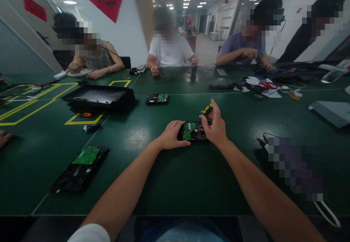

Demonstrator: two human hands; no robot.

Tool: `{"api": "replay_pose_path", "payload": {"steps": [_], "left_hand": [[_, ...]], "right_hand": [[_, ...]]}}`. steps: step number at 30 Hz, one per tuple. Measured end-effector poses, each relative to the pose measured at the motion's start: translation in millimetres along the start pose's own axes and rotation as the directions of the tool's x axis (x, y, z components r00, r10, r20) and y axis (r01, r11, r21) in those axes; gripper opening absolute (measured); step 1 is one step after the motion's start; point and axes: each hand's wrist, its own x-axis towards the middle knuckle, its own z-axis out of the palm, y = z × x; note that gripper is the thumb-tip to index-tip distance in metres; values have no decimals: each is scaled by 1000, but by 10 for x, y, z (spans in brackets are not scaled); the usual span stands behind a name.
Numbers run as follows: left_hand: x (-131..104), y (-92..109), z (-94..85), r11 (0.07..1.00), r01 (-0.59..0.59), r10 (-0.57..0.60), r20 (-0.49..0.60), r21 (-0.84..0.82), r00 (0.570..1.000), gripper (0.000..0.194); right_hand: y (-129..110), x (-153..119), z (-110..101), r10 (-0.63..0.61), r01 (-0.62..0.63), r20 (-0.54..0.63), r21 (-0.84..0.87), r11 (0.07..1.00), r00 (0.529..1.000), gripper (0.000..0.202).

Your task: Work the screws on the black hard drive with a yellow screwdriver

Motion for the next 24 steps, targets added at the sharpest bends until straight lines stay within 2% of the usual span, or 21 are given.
{"api": "replay_pose_path", "payload": {"steps": [6, 14, 19, 24], "left_hand": [[0, -4, -1, 1000, 8, -8, 6, 3, 1000, 106], [-3, 3, -3, 1000, 1, -1, 1, 13, 1000, 107], [1, 15, -12, 1000, 5, -5, 8, 4, 1000, 106], [2, 12, -12, 1000, 1, -1, 15, 15, 1000, 107]], "right_hand": [[13, -2, -10, -18, 17, -24, -47, 999, 1000, 72], [10, -14, 18, 0, -3, 50, 55, 998, 999, 75], [-7, -15, 7, 4, -4, 12, 10, 1000, 1000, 72], [-12, -11, -6, 6, -7, 44, 28, 1000, 999, 69]]}}
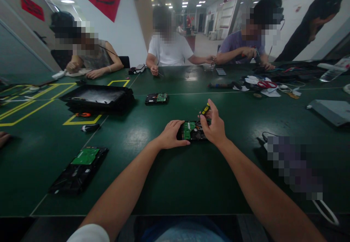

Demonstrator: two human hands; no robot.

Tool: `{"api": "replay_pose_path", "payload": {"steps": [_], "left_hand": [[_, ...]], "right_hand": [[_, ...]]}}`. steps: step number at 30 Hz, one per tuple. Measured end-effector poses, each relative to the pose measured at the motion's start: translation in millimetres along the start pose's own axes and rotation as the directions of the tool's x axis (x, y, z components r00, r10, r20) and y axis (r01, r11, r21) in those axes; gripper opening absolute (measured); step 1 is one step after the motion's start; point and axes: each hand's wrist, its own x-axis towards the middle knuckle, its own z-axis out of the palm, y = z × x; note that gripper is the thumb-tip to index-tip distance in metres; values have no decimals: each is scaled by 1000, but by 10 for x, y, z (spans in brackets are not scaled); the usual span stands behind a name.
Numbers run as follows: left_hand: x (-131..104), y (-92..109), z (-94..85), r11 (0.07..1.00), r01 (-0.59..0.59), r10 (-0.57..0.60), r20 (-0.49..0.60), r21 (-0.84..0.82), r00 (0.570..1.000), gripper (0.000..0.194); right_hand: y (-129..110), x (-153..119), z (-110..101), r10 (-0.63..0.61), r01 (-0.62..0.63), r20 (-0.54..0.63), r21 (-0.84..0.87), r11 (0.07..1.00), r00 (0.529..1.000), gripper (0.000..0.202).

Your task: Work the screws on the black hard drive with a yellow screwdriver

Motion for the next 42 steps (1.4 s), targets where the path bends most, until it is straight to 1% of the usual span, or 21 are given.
{"api": "replay_pose_path", "payload": {"steps": [3, 8, 15, 21, 23, 26, 28, 33, 35, 42], "left_hand": [[-1, -9, 8, 1000, -2, 2, -5, 7, 1000, 108], [-2, -12, 12, 1000, -12, 12, -7, 15, 1000, 105], [0, -3, 8, 1000, -2, 2, -4, 8, 1000, 105], [0, -9, 18, 1000, -11, 11, -12, 9, 1000, 108], [0, -9, 19, 1000, -10, 10, -12, 11, 1000, 107], [-1, -6, 17, 1000, -5, 5, -8, 14, 1000, 107], [-1, -7, 17, 1000, -2, 2, -7, 16, 1000, 107], [1, -22, 26, 1000, -10, 11, -8, 19, 1000, 108], [1, -22, 28, 1000, -8, 9, -7, 20, 1000, 108], [-3, 3, 10, 1000, -2, 2, -10, 16, 1000, 106]], "right_hand": [[13, 0, 10, 5, -5, -6, 15, 1000, 1000, 69], [27, -5, 28, -20, 18, -63, -38, 999, 998, 69], [45, -7, 26, -26, 27, -23, 19, 999, 999, 69], [40, -4, 19, -44, 40, -62, -66, 997, 997, 68], [29, -4, 18, -50, 48, -51, -49, 998, 997, 67], [27, -4, 20, -34, 34, -25, 22, 999, 999, 67], [35, -4, 23, -30, 31, -30, 37, 999, 999, 67], [38, -8, 34, -62, 57, -78, -54, 997, 995, 67], [31, -8, 38, -69, 64, -82, -62, 996, 994, 67], [48, -1, 41, -43, 45, -43, 34, 998, 998, 67]]}}
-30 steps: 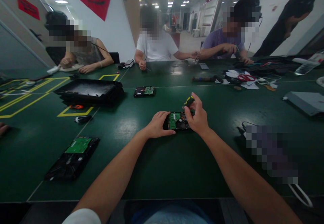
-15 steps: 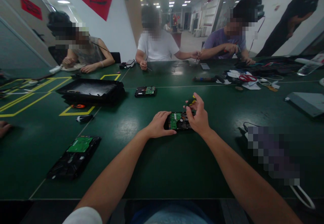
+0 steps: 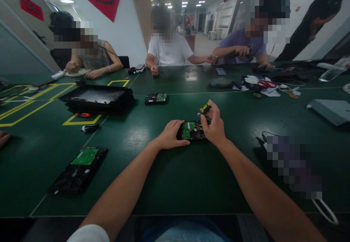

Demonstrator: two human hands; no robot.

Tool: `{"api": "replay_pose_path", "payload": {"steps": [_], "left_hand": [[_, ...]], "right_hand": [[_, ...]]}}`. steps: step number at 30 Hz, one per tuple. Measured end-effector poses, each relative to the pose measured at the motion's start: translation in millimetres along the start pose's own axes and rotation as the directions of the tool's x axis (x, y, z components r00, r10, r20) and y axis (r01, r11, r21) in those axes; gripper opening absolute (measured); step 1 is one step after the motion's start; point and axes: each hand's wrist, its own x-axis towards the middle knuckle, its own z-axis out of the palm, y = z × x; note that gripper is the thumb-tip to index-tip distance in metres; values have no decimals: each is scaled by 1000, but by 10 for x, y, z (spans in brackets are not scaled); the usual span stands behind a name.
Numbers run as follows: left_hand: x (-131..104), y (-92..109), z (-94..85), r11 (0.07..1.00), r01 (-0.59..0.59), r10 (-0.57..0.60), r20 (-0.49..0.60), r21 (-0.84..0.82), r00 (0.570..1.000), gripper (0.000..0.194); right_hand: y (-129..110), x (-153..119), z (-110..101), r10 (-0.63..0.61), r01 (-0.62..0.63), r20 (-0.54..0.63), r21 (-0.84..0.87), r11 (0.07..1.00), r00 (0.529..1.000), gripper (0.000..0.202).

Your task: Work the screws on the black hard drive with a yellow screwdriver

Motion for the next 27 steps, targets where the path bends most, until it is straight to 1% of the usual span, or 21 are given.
{"api": "replay_pose_path", "payload": {"steps": [2, 5, 7, 9, 14, 17, 21, 27], "left_hand": [[0, -1, -3, 1000, -1, 1, -1, 2, 1000, 106], [2, -11, 2, 1000, -3, 3, -2, 1, 1000, 107], [3, -19, 8, 1000, 1, -1, -2, -6, 1000, 107], [4, -24, 14, 1000, 5, -5, 1, -16, 1000, 106], [9, -22, 16, 1000, 1, -1, 2, -20, 1000, 106], [10, -19, 11, 1000, 5, -5, 5, -19, 1000, 105], [9, -12, 6, 1000, 7, -7, 4, -25, 1000, 105], [1, 4, -1, 1000, -1, 1, -4, -23, 1000, 105]], "right_hand": [[5, -1, 0, -1, 1, -10, -24, 1000, 1000, 68], [0, -4, 0, -31, 29, -28, -92, 995, 999, 67], [-8, -5, 0, -48, 45, -27, -108, 993, 998, 66], [-15, -6, -2, -38, 37, -12, -82, 996, 999, 66], [-18, -6, -4, 32, -32, 26, 23, 999, 999, 67], [-10, -5, -2, 42, -43, 9, 3, 999, 999, 67], [-23, -5, -2, 25, -26, -15, -54, 998, 1000, 67], [-34, -1, -5, 41, -42, 36, 26, 999, 999, 66]]}}
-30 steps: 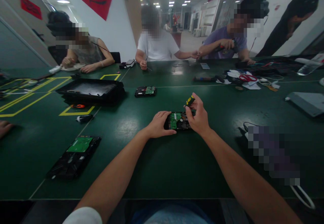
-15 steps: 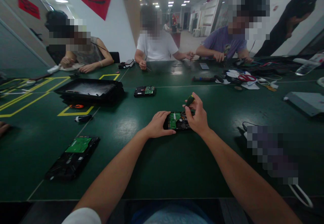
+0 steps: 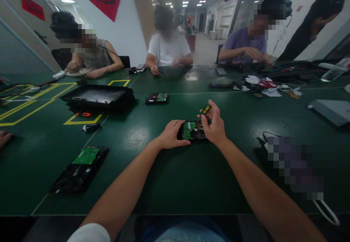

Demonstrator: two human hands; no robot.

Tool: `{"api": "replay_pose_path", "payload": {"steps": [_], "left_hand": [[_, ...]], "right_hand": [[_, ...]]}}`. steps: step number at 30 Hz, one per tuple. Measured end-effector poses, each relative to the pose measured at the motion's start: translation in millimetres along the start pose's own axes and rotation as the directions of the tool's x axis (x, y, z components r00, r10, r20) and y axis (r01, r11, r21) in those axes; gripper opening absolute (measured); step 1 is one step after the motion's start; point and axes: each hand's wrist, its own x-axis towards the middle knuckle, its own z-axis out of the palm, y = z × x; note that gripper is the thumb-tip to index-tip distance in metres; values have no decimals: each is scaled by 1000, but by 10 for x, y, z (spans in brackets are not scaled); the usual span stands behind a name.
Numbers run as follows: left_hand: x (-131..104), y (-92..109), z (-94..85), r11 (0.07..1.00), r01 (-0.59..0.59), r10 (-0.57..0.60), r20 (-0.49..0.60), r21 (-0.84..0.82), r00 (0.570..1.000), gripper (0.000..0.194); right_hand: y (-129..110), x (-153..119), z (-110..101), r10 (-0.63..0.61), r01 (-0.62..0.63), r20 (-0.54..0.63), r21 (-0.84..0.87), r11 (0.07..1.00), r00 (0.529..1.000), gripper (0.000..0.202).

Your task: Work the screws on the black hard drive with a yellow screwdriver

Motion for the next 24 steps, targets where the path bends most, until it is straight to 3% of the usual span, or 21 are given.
{"api": "replay_pose_path", "payload": {"steps": [6, 15, 20, 24], "left_hand": [[3, 4, -4, 1000, 0, 0, 8, 14, 1000, 105], [5, 4, -9, 1000, 9, -9, 18, 10, 1000, 104], [5, -12, 6, 1000, 4, -5, 20, 23, 1000, 104], [2, -11, 12, 1000, -1, 0, 14, 24, 1000, 104]], "right_hand": [[61, -10, 13, -12, 10, -56, -49, 999, 998, 67], [11, -3, -6, 7, -7, -21, -2, 1000, 1000, 64], [36, -8, -15, 24, -29, -87, -65, 997, 996, 68], [20, -7, -23, -2, -4, -71, -94, 996, 997, 67]]}}
